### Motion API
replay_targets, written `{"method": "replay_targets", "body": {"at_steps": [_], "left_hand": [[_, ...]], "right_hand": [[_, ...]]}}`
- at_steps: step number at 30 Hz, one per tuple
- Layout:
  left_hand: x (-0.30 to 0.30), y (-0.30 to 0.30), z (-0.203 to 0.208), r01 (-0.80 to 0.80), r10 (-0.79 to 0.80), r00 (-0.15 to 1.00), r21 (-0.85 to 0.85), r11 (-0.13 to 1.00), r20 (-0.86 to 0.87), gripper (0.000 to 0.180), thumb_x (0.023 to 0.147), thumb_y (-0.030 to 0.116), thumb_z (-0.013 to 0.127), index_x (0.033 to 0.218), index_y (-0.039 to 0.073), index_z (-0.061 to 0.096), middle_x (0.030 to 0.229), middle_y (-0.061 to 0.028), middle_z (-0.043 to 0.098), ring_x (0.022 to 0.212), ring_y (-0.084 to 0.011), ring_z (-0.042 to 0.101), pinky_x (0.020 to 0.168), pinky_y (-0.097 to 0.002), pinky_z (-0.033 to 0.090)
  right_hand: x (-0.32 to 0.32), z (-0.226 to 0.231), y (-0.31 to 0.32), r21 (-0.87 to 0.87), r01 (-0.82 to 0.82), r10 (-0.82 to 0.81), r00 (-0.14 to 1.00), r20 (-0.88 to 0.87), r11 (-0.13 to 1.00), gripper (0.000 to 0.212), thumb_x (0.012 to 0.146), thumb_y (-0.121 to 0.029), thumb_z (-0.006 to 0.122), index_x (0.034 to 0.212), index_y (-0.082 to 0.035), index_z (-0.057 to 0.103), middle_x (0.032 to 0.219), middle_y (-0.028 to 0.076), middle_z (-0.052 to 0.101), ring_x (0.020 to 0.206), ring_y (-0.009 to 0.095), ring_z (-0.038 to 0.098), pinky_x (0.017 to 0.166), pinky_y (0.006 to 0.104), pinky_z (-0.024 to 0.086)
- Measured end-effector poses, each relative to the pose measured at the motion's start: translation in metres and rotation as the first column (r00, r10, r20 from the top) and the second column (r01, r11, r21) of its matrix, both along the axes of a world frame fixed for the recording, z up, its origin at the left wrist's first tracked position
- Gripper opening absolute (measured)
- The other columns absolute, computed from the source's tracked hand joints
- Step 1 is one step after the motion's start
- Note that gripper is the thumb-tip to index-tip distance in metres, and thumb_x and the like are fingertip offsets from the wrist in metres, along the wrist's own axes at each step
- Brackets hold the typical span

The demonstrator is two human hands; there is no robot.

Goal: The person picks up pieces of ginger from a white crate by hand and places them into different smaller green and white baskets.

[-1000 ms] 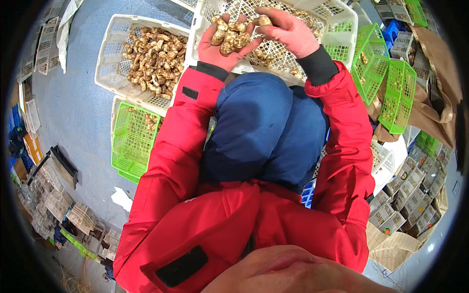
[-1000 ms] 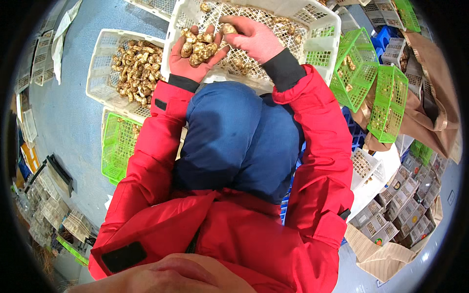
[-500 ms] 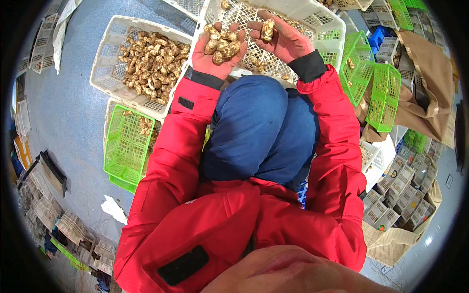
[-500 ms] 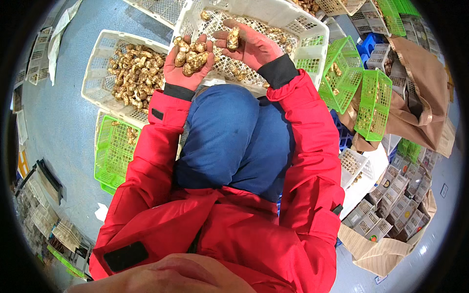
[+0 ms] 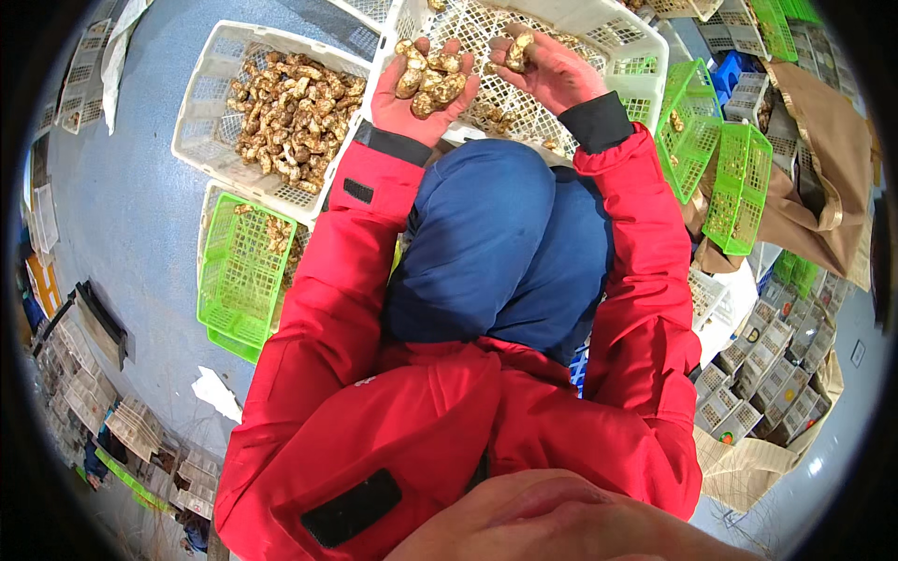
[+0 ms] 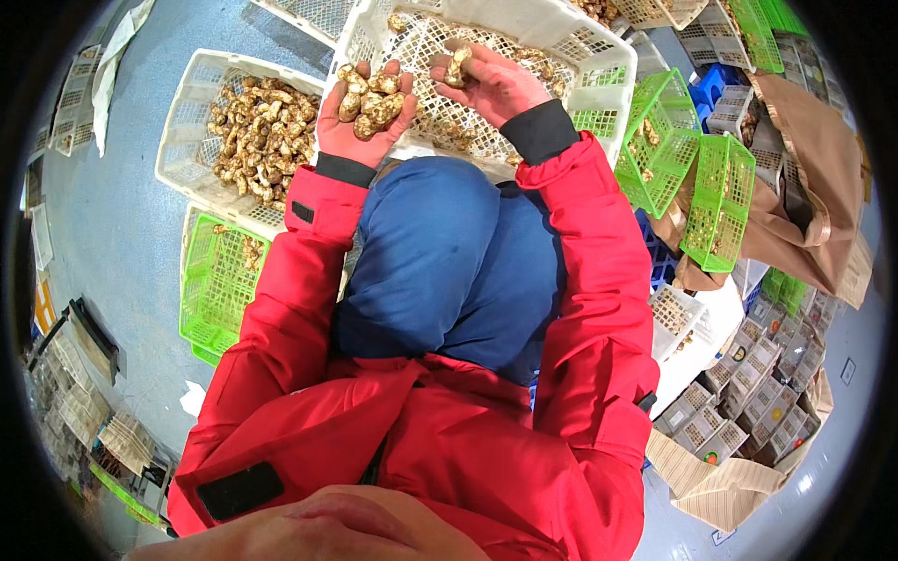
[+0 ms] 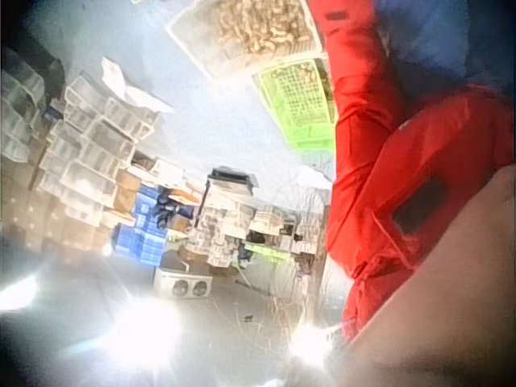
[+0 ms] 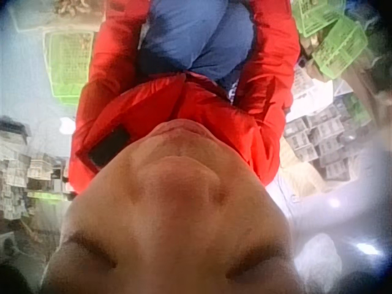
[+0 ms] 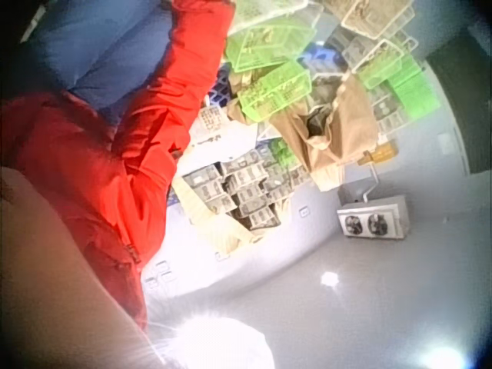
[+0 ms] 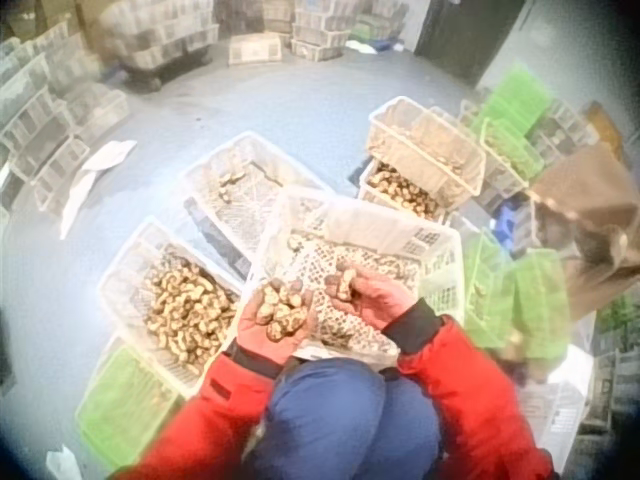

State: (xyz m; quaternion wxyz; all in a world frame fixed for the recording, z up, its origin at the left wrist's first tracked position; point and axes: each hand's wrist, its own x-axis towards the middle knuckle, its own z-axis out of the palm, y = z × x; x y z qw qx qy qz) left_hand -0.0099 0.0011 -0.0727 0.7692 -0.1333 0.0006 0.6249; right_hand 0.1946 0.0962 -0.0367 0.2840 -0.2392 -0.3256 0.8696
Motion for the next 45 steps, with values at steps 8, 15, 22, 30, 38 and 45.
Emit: {"method": "replay_targets", "body": {"at_steps": [8, 15, 22, 30, 38, 45], "left_hand": [[0.002, -0.001, 0.005, 0.010, -0.009, 0.999, -0.022, 1.000, 0.032, 0.028, 0.089, 0.028, 0.047, 0.110, 0.010, 0.055, 0.125, -0.0175, 0.048, 0.124, -0.0375, 0.037, 0.104, -0.0625, 0.022], [0.006, 0.001, -0.004, 0.029, -0.028, 0.998, 0.013, 1.000, -0.061, 0.032, 0.089, 0.032, 0.045, 0.114, 0.014, 0.051, 0.130, -0.0137, 0.045, 0.120, -0.0358, 0.041, 0.100, -0.0618, 0.027], [0.007, 0.000, -0.002, -0.024, 0.023, 0.999, -0.029, 0.999, -0.040, 0.031, 0.089, 0.033, 0.045, 0.111, 0.012, 0.053, 0.129, -0.0138, 0.046, 0.121, -0.0359, 0.040, 0.101, -0.0604, 0.028], [0.006, 0.000, 0.003, 0.014, -0.015, 1.000, -0.062, 0.998, -0.016, 0.028, 0.088, 0.031, 0.049, 0.107, 0.012, 0.054, 0.123, -0.0139, 0.051, 0.119, -0.0342, 0.043, 0.100, -0.0588, 0.030], [0.004, -0.001, -0.006, 0.057, -0.065, 0.993, -0.082, 0.995, -0.099, 0.026, 0.090, 0.026, 0.047, 0.108, 0.009, 0.055, 0.118, -0.0136, 0.053, 0.116, -0.0348, 0.046, 0.100, -0.0567, 0.033], [0.006, -0.001, -0.009, 0.111, -0.122, 0.984, -0.089, 0.990, -0.127, 0.031, 0.091, 0.028, 0.043, 0.113, 0.010, 0.055, 0.117, -0.0120, 0.056, 0.111, -0.0303, 0.051, 0.099, -0.0556, 0.034]], "right_hand": [[-0.002, -0.007, -0.007, 0.298, -0.062, -0.040, 0.945, 0.324, 0.953, 0.057, 0.083, -0.023, 0.064, 0.131, -0.002, 0.040, 0.117, 0.007, 0.053, 0.105, 0.018, 0.053, 0.090, 0.0338, 0.044], [-0.036, 0.021, -0.038, 0.779, -0.435, -0.459, 0.636, 0.621, 0.451, 0.044, 0.079, -0.015, 0.058, 0.120, -0.003, 0.052, 0.111, 0.013, 0.058, 0.101, 0.020, 0.056, 0.086, 0.0279, 0.044], [-0.028, 0.019, -0.032, 0.531, -0.119, -0.212, 0.827, 0.521, 0.839, 0.039, 0.082, -0.008, 0.057, 0.120, 0.000, 0.052, 0.110, 0.009, 0.059, 0.095, 0.015, 0.058, 0.083, 0.0257, 0.045], [-0.020, 0.013, -0.019, 0.360, 0.117, -0.268, 0.875, 0.404, 0.926, 0.035, 0.088, -0.017, 0.055, 0.117, 0.001, 0.053, 0.104, 0.009, 0.060, 0.091, 0.016, 0.060, 0.079, 0.0273, 0.050], [-0.014, 0.010, -0.010, 0.431, -0.090, -0.191, 0.802, 0.567, 0.898, 0.048, 0.086, -0.019, 0.057, 0.127, 0.002, 0.043, 0.122, 0.011, 0.052, 0.105, 0.020, 0.055, 0.087, 0.0298, 0.046], [-0.021, -0.002, -0.019, 0.608, -0.189, -0.229, 0.809, 0.542, 0.771, 0.041, 0.081, -0.013, 0.058, 0.121, -0.001, 0.052, 0.112, 0.011, 0.059, 0.103, 0.017, 0.056, 0.088, 0.0272, 0.044]]}}
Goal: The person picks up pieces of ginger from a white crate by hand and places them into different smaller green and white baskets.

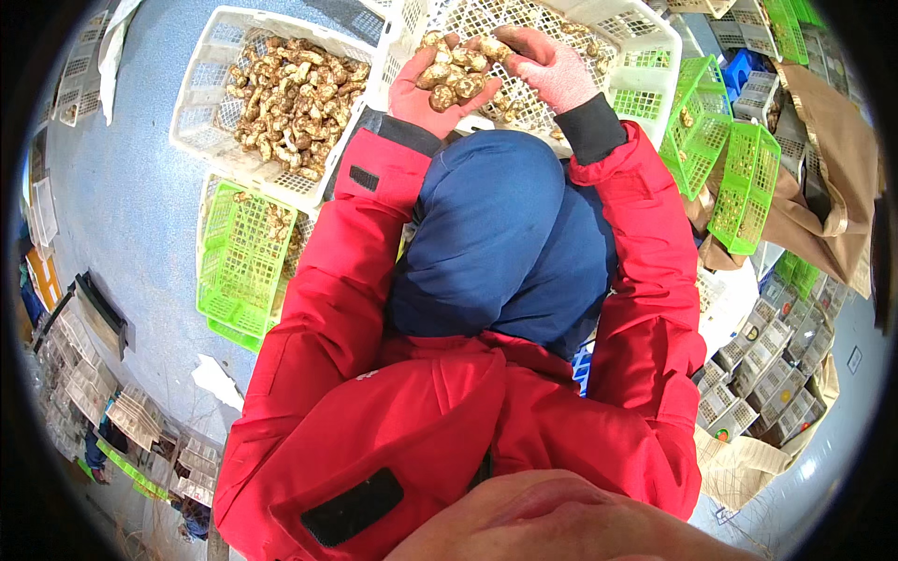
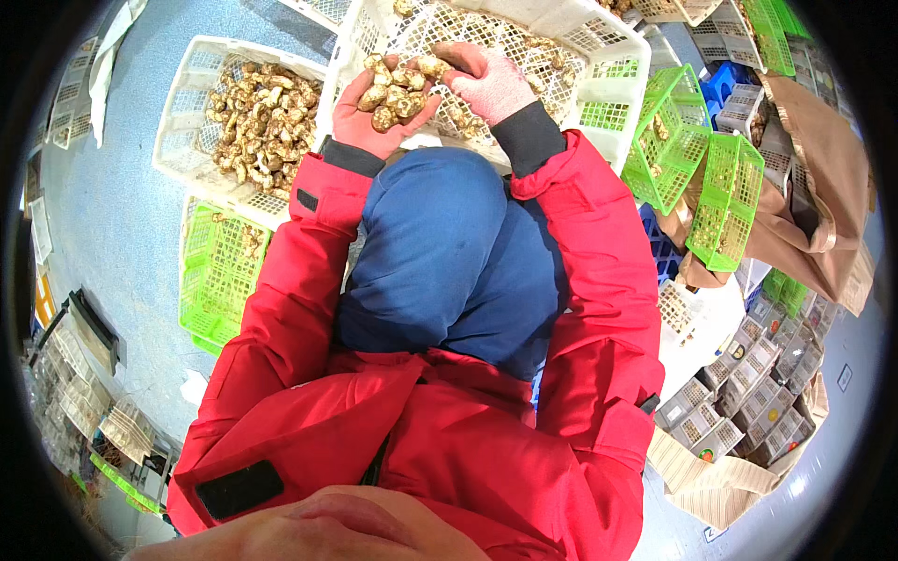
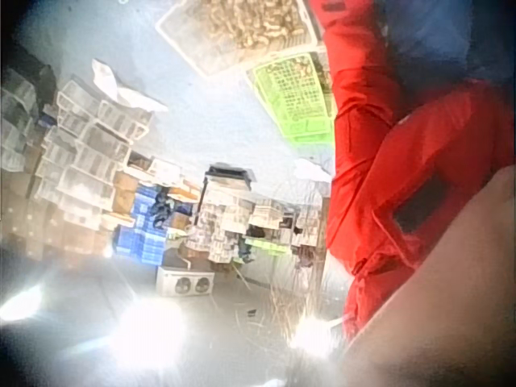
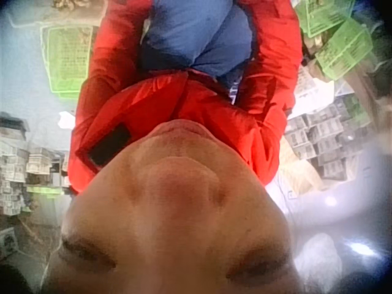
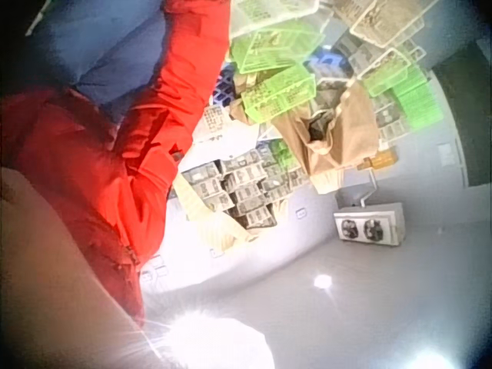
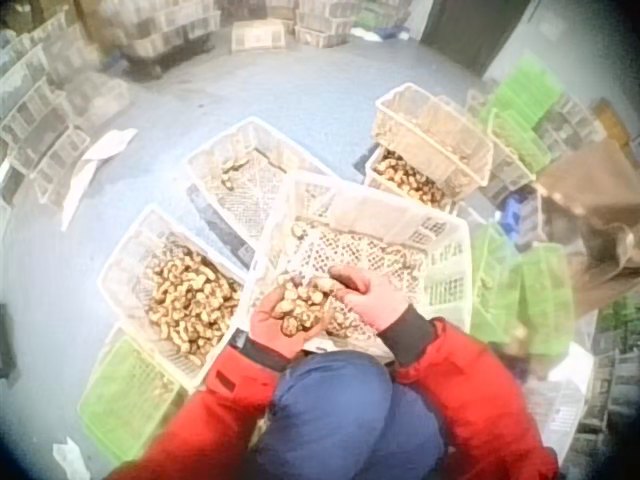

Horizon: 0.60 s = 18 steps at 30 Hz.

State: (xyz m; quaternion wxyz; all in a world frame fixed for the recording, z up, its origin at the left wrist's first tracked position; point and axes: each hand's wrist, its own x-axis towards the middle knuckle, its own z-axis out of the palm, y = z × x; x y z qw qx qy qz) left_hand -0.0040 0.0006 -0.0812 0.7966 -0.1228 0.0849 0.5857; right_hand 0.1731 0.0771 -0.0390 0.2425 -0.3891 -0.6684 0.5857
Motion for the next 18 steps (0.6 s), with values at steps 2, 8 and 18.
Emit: {"method": "replay_targets", "body": {"at_steps": [2, 8, 18], "left_hand": [[-0.001, -0.001, -0.003, -0.001, 0.000, 1.000, 0.036, 0.999, 0.028, 0.031, 0.092, 0.029, 0.043, 0.113, 0.009, 0.055, 0.116, -0.0119, 0.056, 0.111, -0.0305, 0.051, 0.099, -0.0555, 0.035], [0.001, -0.001, -0.004, 0.015, -0.014, 0.999, 0.035, 0.999, -0.046, 0.029, 0.090, 0.026, 0.046, 0.113, 0.010, 0.053, 0.115, -0.0137, 0.056, 0.109, -0.0325, 0.052, 0.093, -0.0574, 0.040], [-0.008, 0.000, -0.011, -0.049, 0.044, 0.998, 0.101, 0.994, 0.052, 0.030, 0.089, 0.027, 0.049, 0.112, 0.008, 0.051, 0.125, -0.0153, 0.048, 0.120, -0.0340, 0.042, 0.100, -0.0543, 0.034]], "right_hand": [[-0.003, -0.002, 0.001, 0.062, -0.045, 0.044, 0.999, 0.019, 0.997, 0.043, 0.081, -0.015, 0.059, 0.121, -0.001, 0.052, 0.110, 0.011, 0.059, 0.102, 0.018, 0.057, 0.087, 0.0277, 0.044], [-0.002, 0.013, 0.005, -0.176, -0.012, 0.034, 0.991, 0.127, 0.984, 0.043, 0.083, -0.019, 0.058, 0.122, -0.002, 0.051, 0.101, 0.008, 0.061, 0.094, 0.014, 0.058, 0.080, 0.0260, 0.047], [0.025, -0.006, 0.032, -0.617, -0.252, -0.287, 0.714, -0.638, 0.746, 0.045, 0.093, -0.032, 0.048, 0.126, -0.003, 0.042, 0.116, 0.016, 0.054, 0.102, 0.025, 0.057, 0.086, 0.0337, 0.048]]}}
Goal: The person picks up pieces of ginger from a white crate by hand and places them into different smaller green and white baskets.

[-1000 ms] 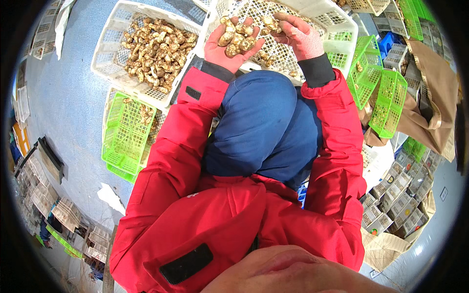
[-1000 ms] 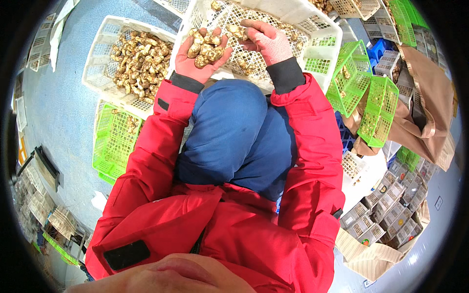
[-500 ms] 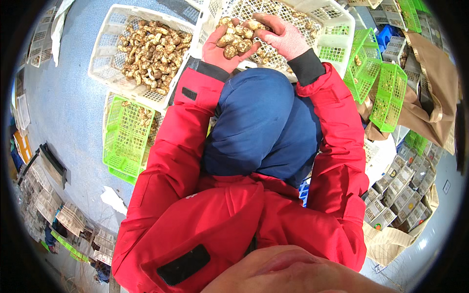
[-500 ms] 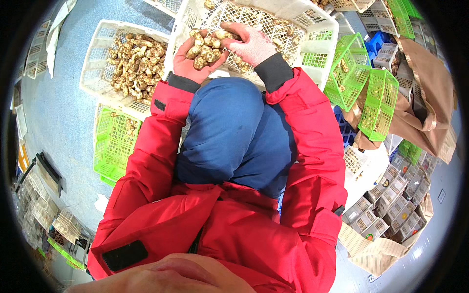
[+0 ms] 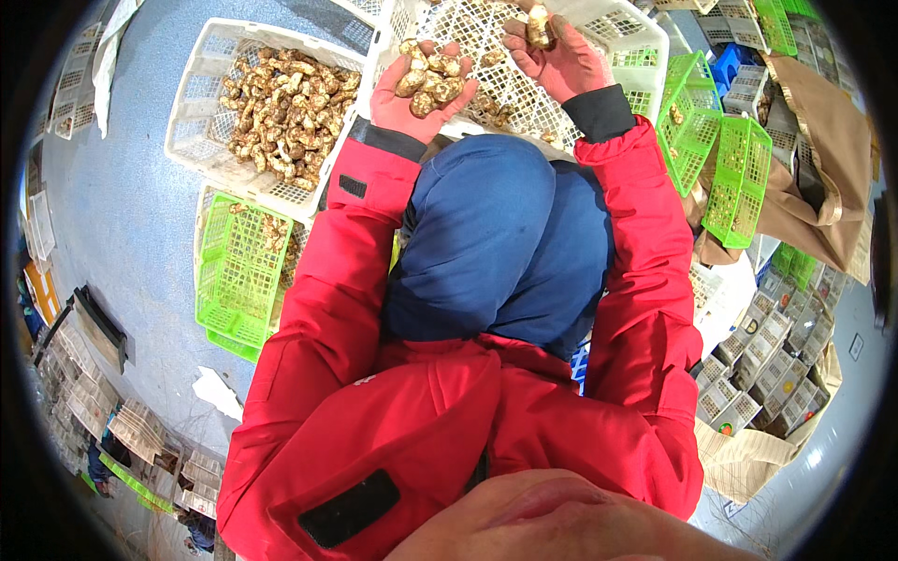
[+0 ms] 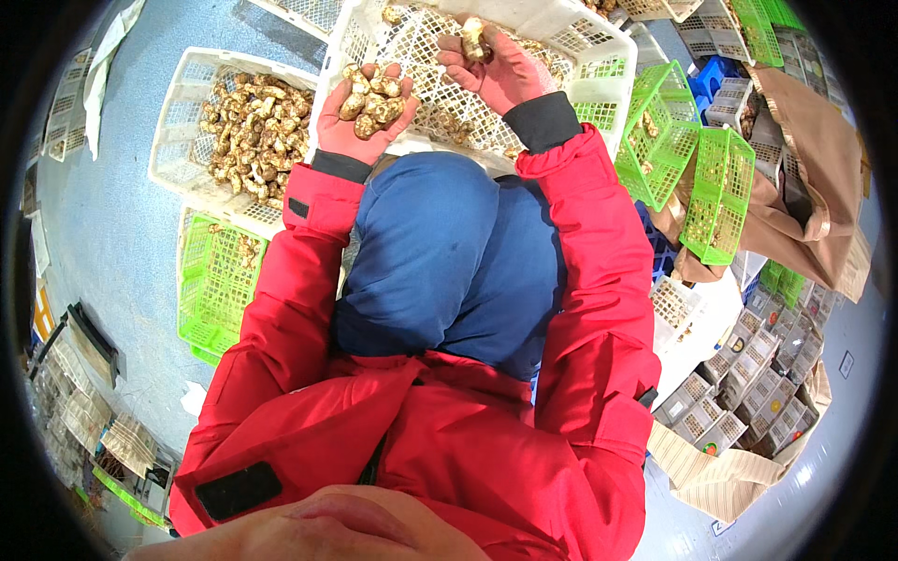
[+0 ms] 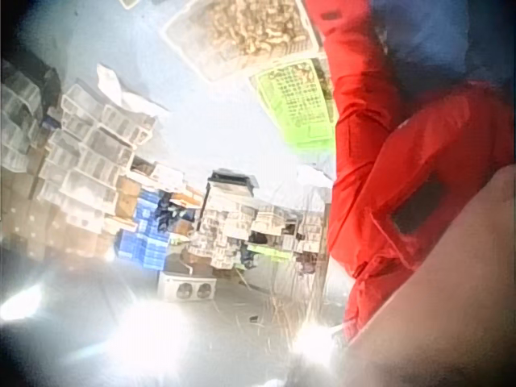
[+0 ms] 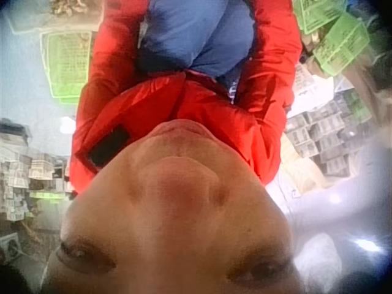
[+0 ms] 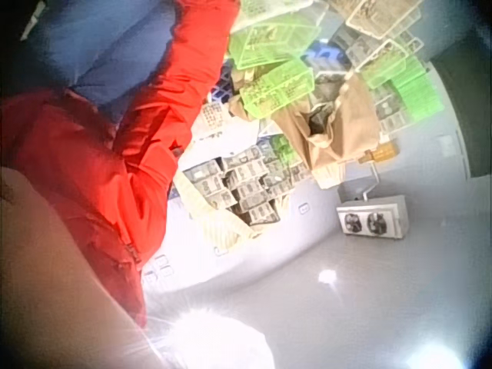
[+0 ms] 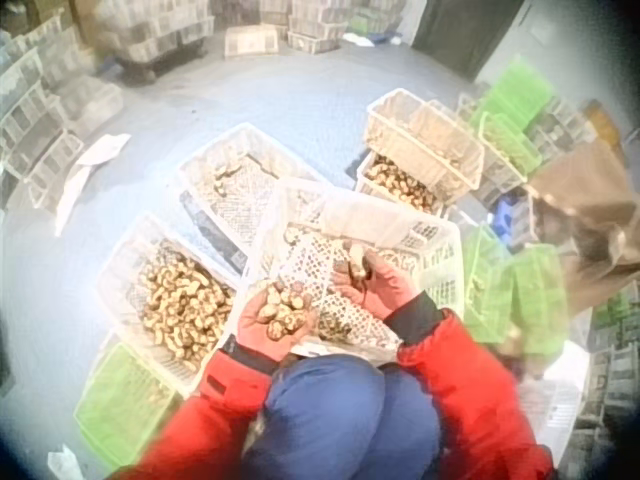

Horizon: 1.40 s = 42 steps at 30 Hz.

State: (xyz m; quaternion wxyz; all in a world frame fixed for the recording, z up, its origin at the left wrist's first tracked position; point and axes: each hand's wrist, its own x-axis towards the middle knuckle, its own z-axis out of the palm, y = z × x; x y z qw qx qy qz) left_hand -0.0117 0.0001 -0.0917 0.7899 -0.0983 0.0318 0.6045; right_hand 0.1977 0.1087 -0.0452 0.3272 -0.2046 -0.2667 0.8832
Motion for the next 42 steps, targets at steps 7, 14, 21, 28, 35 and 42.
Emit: {"method": "replay_targets", "body": {"at_steps": [7, 14, 21, 28, 35, 42], "left_hand": [[-0.001, 0.000, -0.002, 0.009, -0.009, 1.000, 0.007, 1.000, -0.007, 0.030, 0.089, 0.027, 0.049, 0.111, 0.008, 0.051, 0.124, -0.0157, 0.048, 0.120, -0.0343, 0.041, 0.100, -0.0542, 0.034], [0.002, 0.001, 0.001, 0.004, -0.004, 1.000, -0.014, 1.000, -0.025, 0.030, 0.088, 0.026, 0.050, 0.111, 0.007, 0.052, 0.123, -0.0165, 0.048, 0.120, -0.0349, 0.041, 0.100, -0.0541, 0.034], [-0.003, -0.001, 0.002, -0.015, 0.011, 0.999, -0.070, 0.997, -0.052, 0.031, 0.088, 0.027, 0.051, 0.113, 0.009, 0.052, 0.124, -0.0159, 0.048, 0.119, -0.0350, 0.042, 0.099, -0.0540, 0.034], [0.011, 0.002, 0.011, -0.034, 0.028, 0.994, -0.060, 0.998, -0.101, 0.033, 0.088, 0.030, 0.048, 0.113, 0.009, 0.052, 0.123, -0.0173, 0.051, 0.116, -0.0383, 0.046, 0.097, -0.0578, 0.034], [-0.020, -0.026, 0.030, -0.070, 0.061, 0.989, -0.062, 0.996, -0.133, 0.033, 0.088, 0.027, 0.047, 0.112, 0.005, 0.053, 0.125, -0.0203, 0.048, 0.115, -0.0390, 0.046, 0.097, -0.0559, 0.036], [-0.160, -0.111, 0.060, -0.409, 0.335, 0.814, -0.058, 0.911, -0.475, 0.041, 0.082, 0.038, 0.053, 0.108, 0.007, 0.057, 0.111, -0.0167, 0.059, 0.109, -0.0381, 0.051, 0.091, -0.0555, 0.041]], "right_hand": [[0.001, 0.001, -0.001, 0.002, 0.109, -0.109, 0.991, 0.073, 0.994, 0.040, 0.090, -0.028, 0.053, 0.123, -0.006, 0.043, 0.106, 0.015, 0.058, 0.089, 0.022, 0.058, 0.076, 0.0305, 0.048], [0.002, 0.014, -0.004, 0.047, 0.178, -0.183, 0.972, 0.147, 0.983, 0.053, 0.087, -0.027, 0.059, 0.130, -0.010, 0.034, 0.095, 0.017, 0.059, 0.076, 0.019, 0.057, 0.063, 0.0272, 0.045], [0.011, -0.020, 0.010, 0.097, 0.228, -0.245, 0.942, 0.229, 0.969, 0.034, 0.092, -0.018, 0.050, 0.122, -0.003, 0.041, 0.109, 0.020, 0.057, 0.089, 0.023, 0.058, 0.072, 0.0293, 0.046], [0.030, -0.006, 0.007, 0.262, 0.080, -0.177, 0.912, 0.371, 0.962, 0.040, 0.091, -0.019, 0.052, 0.122, 0.004, 0.043, 0.109, 0.020, 0.055, 0.088, 0.021, 0.054, 0.074, 0.0298, 0.045], [0.017, 0.013, -0.004, 0.285, -0.003, -0.140, 0.866, 0.481, 0.958, 0.040, 0.091, -0.019, 0.052, 0.125, 0.000, 0.044, 0.107, 0.016, 0.057, 0.088, 0.017, 0.056, 0.076, 0.0270, 0.046], [0.028, 0.018, -0.002, 0.245, 0.049, -0.157, 0.884, 0.441, 0.968, 0.043, 0.091, -0.020, 0.054, 0.128, -0.004, 0.040, 0.106, 0.021, 0.057, 0.080, 0.017, 0.056, 0.069, 0.0253, 0.046]]}}
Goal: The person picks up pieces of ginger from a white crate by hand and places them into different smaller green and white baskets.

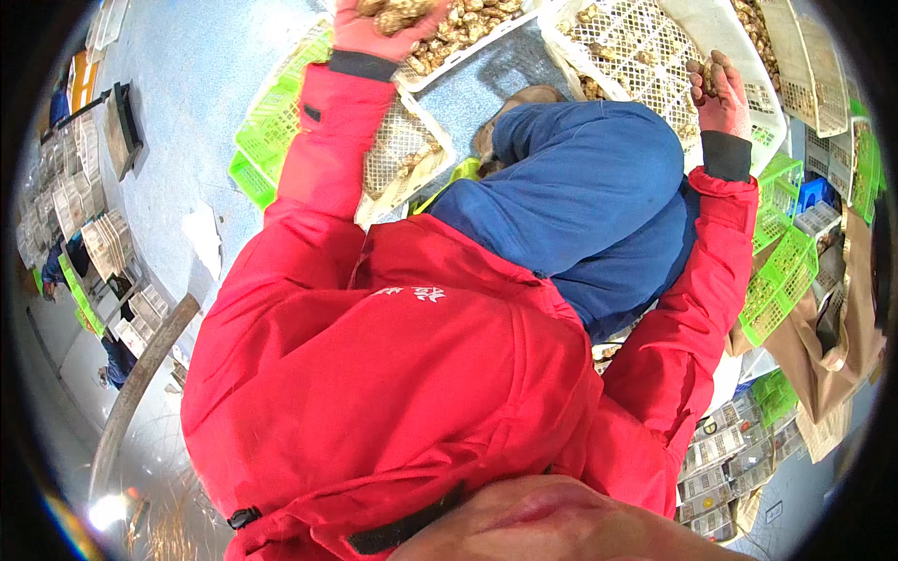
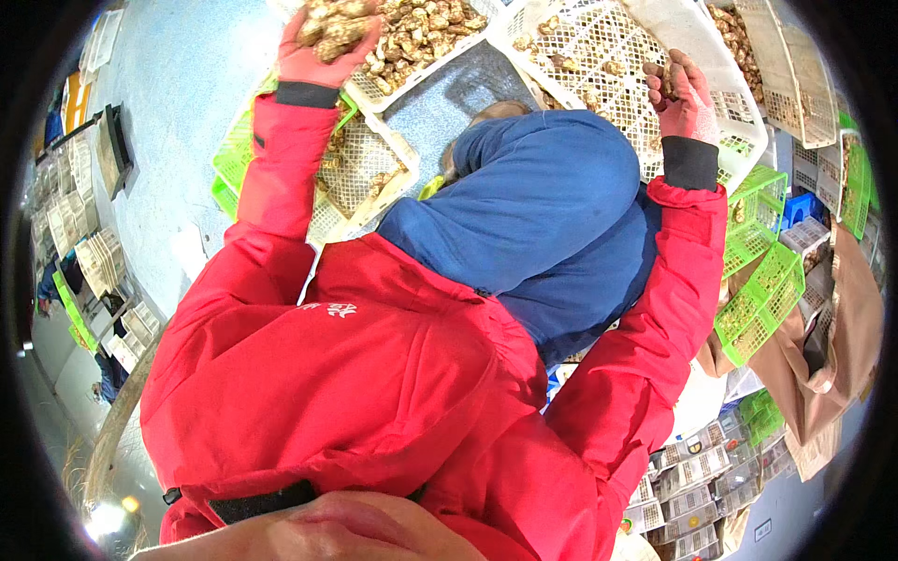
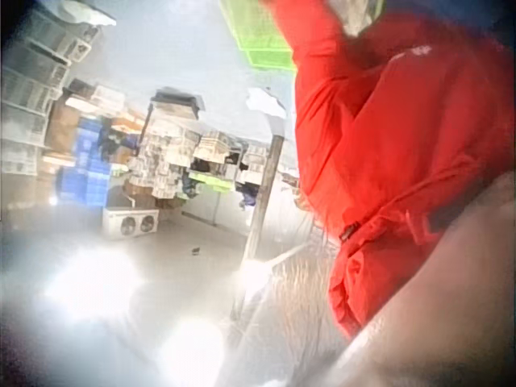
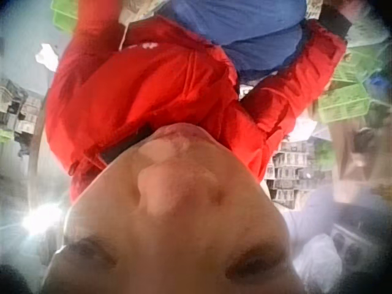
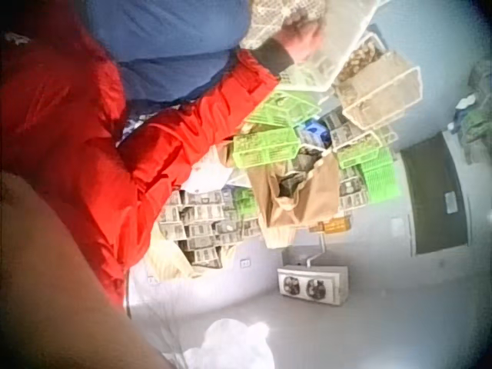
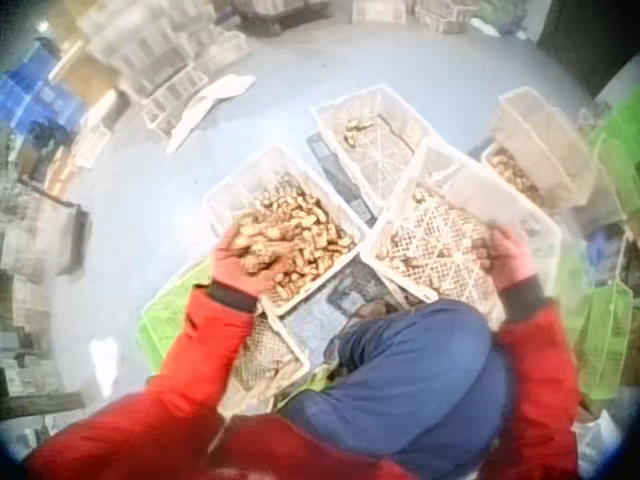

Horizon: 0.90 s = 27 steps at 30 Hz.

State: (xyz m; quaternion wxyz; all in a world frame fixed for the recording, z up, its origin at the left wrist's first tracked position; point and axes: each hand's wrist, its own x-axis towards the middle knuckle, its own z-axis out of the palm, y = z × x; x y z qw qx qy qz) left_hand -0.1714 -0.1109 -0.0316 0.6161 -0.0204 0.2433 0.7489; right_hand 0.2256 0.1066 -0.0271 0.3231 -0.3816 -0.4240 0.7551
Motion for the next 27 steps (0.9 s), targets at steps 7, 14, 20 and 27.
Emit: {"method": "replay_targets", "body": {"at_steps": [7, 14, 20, 27], "left_hand": [[-0.062, -0.129, 0.005, -0.342, 0.328, 0.935, 0.103, 0.934, 0.131, 0.025, 0.084, 0.020, 0.052, 0.102, 0.004, 0.056, 0.123, -0.0217, 0.049, 0.114, -0.0393, 0.044, 0.095, -0.0537, 0.038], [-0.039, -0.158, 0.008, -0.323, 0.292, 0.926, 0.100, 0.941, 0.240, 0.027, 0.084, 0.022, 0.053, 0.101, 0.002, 0.057, 0.122, -0.0223, 0.049, 0.115, -0.0398, 0.043, 0.096, -0.0547, 0.037], [-0.056, -0.164, 0.014, -0.329, 0.296, 0.928, 0.125, 0.936, 0.224, 0.027, 0.083, 0.019, 0.053, 0.103, 0.001, 0.055, 0.121, -0.0236, 0.049, 0.114, -0.0406, 0.043, 0.095, -0.0559, 0.037], [-0.040, -0.146, 0.016, -0.368, 0.364, 0.897, -0.034, 0.929, 0.251, 0.026, 0.079, 0.018, 0.056, 0.099, 0.000, 0.056, 0.118, -0.0228, 0.050, 0.111, -0.0386, 0.046, 0.092, -0.0554, 0.039]], "right_hand": [[0.009, -0.025, 0.009, -0.072, 0.065, -0.066, 0.998, -0.009, 0.995, 0.048, 0.088, -0.011, 0.055, 0.130, 0.001, 0.035, 0.106, 0.022, 0.056, 0.091, 0.025, 0.058, 0.076, 0.0314, 0.048], [-0.013, -0.010, -0.003, 0.049, 0.001, -0.002, 1.000, 0.007, 0.999, 0.039, 0.087, -0.010, 0.056, 0.123, 0.000, 0.045, 0.105, 0.014, 0.059, 0.088, 0.020, 0.059, 0.076, 0.0275, 0.047], [-0.039, 0.012, -0.022, 0.030, -0.081, 0.080, 0.997, 0.024, 0.996, 0.040, 0.088, -0.011, 0.054, 0.124, 0.003, 0.044, 0.108, 0.017, 0.058, 0.092, 0.021, 0.058, 0.076, 0.0260, 0.046], [-0.165, 0.061, -0.121, 0.229, -0.717, 0.573, 0.675, 0.466, 0.658, 0.048, 0.081, -0.010, 0.056, 0.127, -0.003, 0.045, 0.102, 0.010, 0.062, 0.082, 0.015, 0.060, 0.066, 0.0253, 0.048]]}}
